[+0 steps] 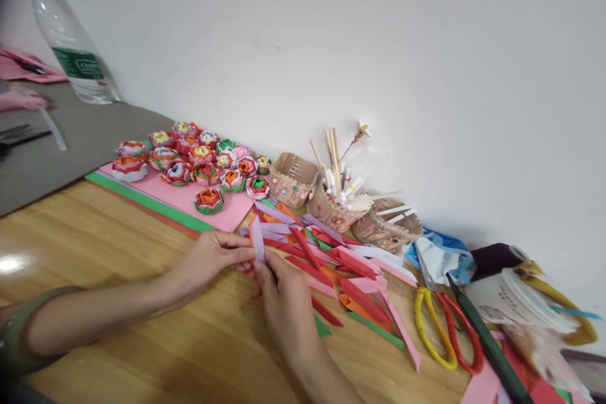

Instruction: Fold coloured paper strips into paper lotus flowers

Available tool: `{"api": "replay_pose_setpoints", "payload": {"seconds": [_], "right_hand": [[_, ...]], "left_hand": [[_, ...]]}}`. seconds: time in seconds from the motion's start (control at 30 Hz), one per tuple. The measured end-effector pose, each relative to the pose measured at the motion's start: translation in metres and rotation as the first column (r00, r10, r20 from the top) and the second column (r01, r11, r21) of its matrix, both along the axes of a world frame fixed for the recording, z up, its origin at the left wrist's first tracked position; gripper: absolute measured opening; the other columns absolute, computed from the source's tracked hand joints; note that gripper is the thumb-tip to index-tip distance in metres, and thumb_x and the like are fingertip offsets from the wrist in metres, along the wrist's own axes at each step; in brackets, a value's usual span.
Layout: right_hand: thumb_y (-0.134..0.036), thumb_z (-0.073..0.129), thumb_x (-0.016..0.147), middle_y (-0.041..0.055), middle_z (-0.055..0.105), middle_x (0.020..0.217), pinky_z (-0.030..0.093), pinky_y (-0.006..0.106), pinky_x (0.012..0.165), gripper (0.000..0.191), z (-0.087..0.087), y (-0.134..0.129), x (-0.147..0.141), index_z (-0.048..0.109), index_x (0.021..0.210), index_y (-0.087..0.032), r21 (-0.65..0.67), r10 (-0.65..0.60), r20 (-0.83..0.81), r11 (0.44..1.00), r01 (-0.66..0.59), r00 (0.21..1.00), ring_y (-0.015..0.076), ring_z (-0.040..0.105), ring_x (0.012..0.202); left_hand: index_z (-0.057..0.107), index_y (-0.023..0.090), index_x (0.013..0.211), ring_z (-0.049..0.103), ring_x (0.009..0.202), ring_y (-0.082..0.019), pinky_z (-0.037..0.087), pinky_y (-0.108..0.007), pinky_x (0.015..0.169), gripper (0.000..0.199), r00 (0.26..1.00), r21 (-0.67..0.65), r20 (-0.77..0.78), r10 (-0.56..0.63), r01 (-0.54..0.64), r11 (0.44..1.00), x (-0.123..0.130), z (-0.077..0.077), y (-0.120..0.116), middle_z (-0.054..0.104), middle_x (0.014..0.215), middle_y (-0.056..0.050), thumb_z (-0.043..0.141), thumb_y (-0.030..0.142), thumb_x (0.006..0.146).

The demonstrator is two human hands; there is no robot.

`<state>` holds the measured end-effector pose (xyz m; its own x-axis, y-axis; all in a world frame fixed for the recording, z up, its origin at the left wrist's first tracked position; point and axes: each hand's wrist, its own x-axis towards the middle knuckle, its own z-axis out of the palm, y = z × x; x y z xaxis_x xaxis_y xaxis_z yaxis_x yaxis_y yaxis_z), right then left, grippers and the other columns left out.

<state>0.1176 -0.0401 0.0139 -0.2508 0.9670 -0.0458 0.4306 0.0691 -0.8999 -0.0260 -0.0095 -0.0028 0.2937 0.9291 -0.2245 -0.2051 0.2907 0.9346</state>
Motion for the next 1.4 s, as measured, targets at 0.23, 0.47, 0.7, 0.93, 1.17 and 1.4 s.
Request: {"api": "replay_pose_setpoints", "payload": {"seconds": [0.23,0.47,0.7,0.93,1.17,1.4], "right_hand": [[-0.026,0.043,0.085,0.0002,0.058,0.068,0.038,0.022,0.055,0.021,-0.007,-0.001,0.001,0.062,0.085,-0.018,0.057,-0.048,0.095,0.997,0.043,0.994,0.0130,0.049,0.057],[-0.026,0.043,0.085,0.0004,0.057,0.065,0.037,0.023,0.056,0.021,-0.006,-0.002,-0.003,0.060,0.077,-0.019,0.125,-0.083,0.137,0.990,0.066,0.987,0.0140,0.049,0.058],[-0.025,0.045,0.083,-0.0018,0.053,0.059,0.037,0.022,0.054,0.020,-0.005,-0.004,-0.005,0.055,0.067,-0.019,0.050,-0.069,0.023,0.996,0.068,0.997,0.0126,0.049,0.056],[-0.036,0.048,0.080,-0.0025,0.051,0.054,0.038,0.022,0.049,0.026,-0.003,0.000,-0.006,0.057,0.065,-0.016,-0.171,-0.042,-0.178,0.985,0.011,0.983,0.0109,0.048,0.049],[-0.038,0.051,0.081,0.0013,0.063,0.061,0.040,0.024,0.054,0.028,0.021,0.022,0.033,0.066,0.072,-0.017,0.119,-0.183,0.168,0.979,0.164,0.969,0.0152,0.056,0.057],[-0.025,0.054,0.080,0.0032,0.069,0.070,0.033,0.025,0.051,0.018,0.026,0.033,0.063,0.069,0.071,-0.021,0.311,-0.228,0.724,0.950,-0.014,0.651,0.0177,0.060,0.061]], "left_hand": [[0.064,0.014,0.051,0.049,0.053,-0.011,0.040,-0.022,0.056,0.020,0.996,0.092,-0.085,-0.012,0.020,0.996,0.001,0.000,-0.004,0.058,0.051,0.002,0.061,0.026,0.067],[0.065,0.017,0.053,0.051,0.066,-0.016,0.040,-0.026,0.066,0.024,0.988,0.269,-0.151,0.021,0.021,0.963,0.002,-0.004,-0.009,0.060,0.059,-0.001,0.056,0.027,0.073],[0.065,0.017,0.050,0.046,0.063,-0.015,0.037,-0.025,0.063,0.024,0.998,0.194,-0.056,0.040,-0.029,0.981,0.001,0.001,-0.011,0.056,0.057,-0.001,0.060,0.029,0.071],[0.063,0.014,0.054,0.045,0.053,-0.011,0.034,-0.023,0.056,0.024,0.992,0.044,0.121,-0.048,0.043,0.998,0.001,-0.006,-0.011,0.054,0.051,0.001,0.065,0.032,0.070],[0.069,0.013,0.060,0.052,0.057,-0.012,0.037,-0.022,0.059,0.019,0.993,-0.012,0.100,0.066,-0.065,0.998,0.000,-0.001,-0.008,0.066,0.060,-0.002,0.069,0.032,0.066],[0.071,0.014,0.063,0.056,0.057,-0.012,0.040,-0.023,0.059,0.013,0.990,-0.060,0.090,0.109,-0.104,0.993,0.001,-0.004,-0.005,0.069,0.064,-0.002,0.074,0.027,0.059]]}}
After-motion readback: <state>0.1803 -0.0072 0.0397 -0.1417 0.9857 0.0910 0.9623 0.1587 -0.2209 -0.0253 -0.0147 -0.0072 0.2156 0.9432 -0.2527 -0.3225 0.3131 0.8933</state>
